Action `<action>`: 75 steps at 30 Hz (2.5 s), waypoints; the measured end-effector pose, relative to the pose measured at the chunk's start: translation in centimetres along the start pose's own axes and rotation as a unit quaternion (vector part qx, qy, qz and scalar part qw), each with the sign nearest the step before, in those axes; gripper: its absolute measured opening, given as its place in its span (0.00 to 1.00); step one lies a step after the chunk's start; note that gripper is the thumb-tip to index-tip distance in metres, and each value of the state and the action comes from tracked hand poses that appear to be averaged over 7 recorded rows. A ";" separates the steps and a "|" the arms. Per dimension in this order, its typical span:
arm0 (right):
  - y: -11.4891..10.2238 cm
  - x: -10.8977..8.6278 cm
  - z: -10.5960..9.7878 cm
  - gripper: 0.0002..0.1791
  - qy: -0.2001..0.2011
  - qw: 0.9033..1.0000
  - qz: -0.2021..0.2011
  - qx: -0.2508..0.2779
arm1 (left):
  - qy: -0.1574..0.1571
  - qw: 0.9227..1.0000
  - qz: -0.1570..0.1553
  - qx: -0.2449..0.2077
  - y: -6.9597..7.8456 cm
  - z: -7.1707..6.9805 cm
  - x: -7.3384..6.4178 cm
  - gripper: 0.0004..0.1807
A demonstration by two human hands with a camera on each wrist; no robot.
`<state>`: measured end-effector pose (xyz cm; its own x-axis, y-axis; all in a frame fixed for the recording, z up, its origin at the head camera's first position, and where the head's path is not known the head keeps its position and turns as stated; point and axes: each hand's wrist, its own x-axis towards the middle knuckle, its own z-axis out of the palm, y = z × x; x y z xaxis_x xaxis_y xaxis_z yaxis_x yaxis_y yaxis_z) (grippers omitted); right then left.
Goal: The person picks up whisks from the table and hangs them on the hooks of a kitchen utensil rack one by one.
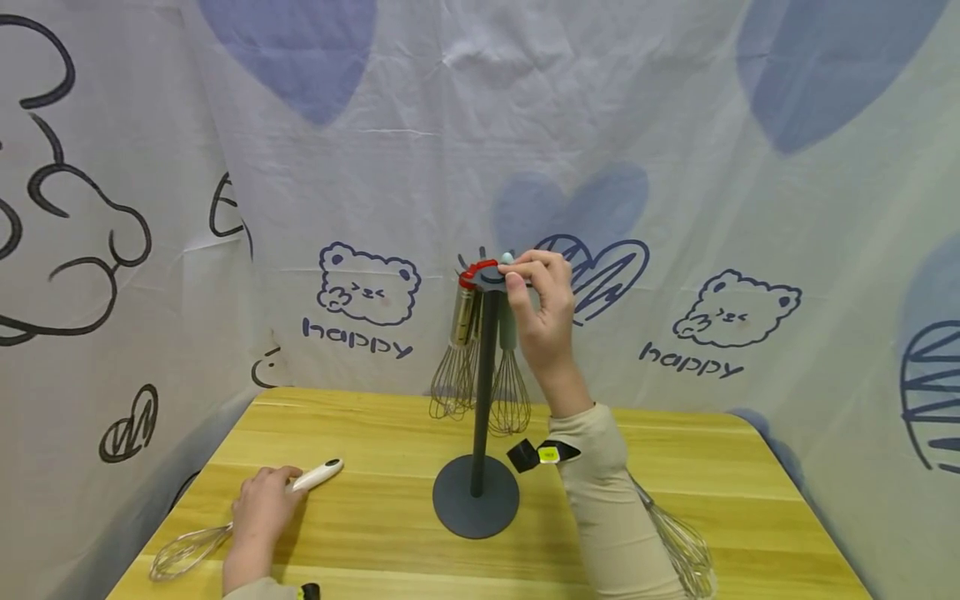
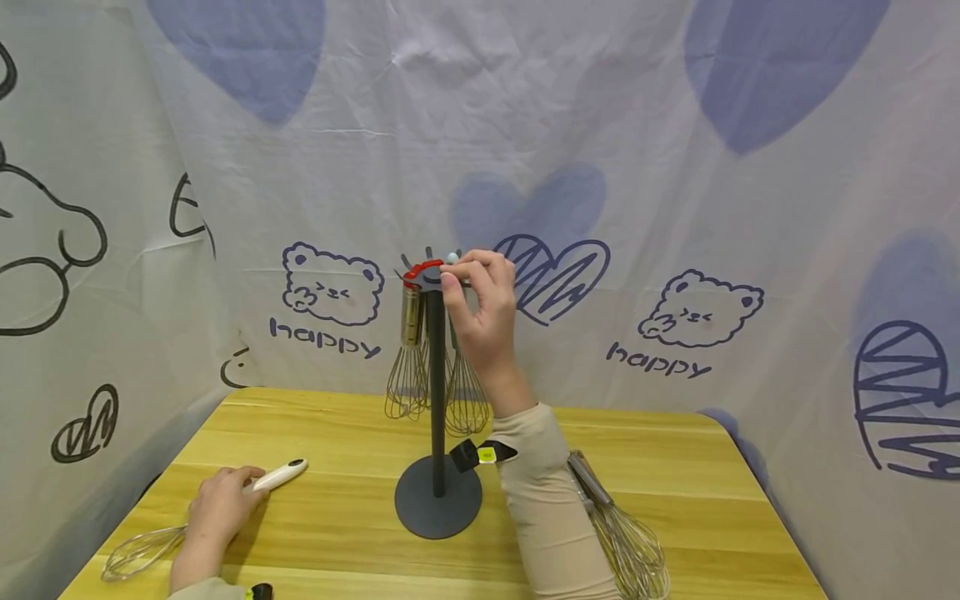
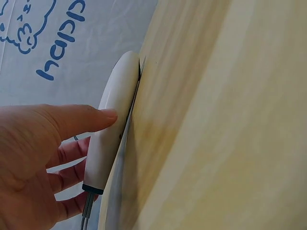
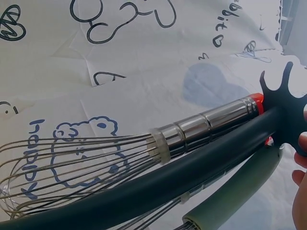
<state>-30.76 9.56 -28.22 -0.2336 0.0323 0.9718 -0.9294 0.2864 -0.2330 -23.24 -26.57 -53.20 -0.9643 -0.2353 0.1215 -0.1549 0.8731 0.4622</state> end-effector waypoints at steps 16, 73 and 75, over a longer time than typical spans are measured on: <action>-0.8 0.0 0.3 0.28 0.020 1.000 -0.013 -0.019 | -0.009 1.000 -0.010 0.005 0.2 0.1 -0.1 0.16; -1.1 0.5 0.7 0.15 0.047 0.995 -0.015 -0.092 | 0.131 0.988 0.056 -0.065 4.2 -1.3 -0.5 0.20; -1.2 0.6 0.7 0.13 0.047 0.995 -0.015 -0.091 | 0.134 0.987 0.056 -0.073 4.3 -1.3 -0.5 0.20</action>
<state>-30.01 8.62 -27.42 -0.1703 0.1082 0.9794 -0.8667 0.4565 -0.2012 -23.16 -23.26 -50.09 -0.8793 -0.2618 0.3978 0.0010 0.8343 0.5513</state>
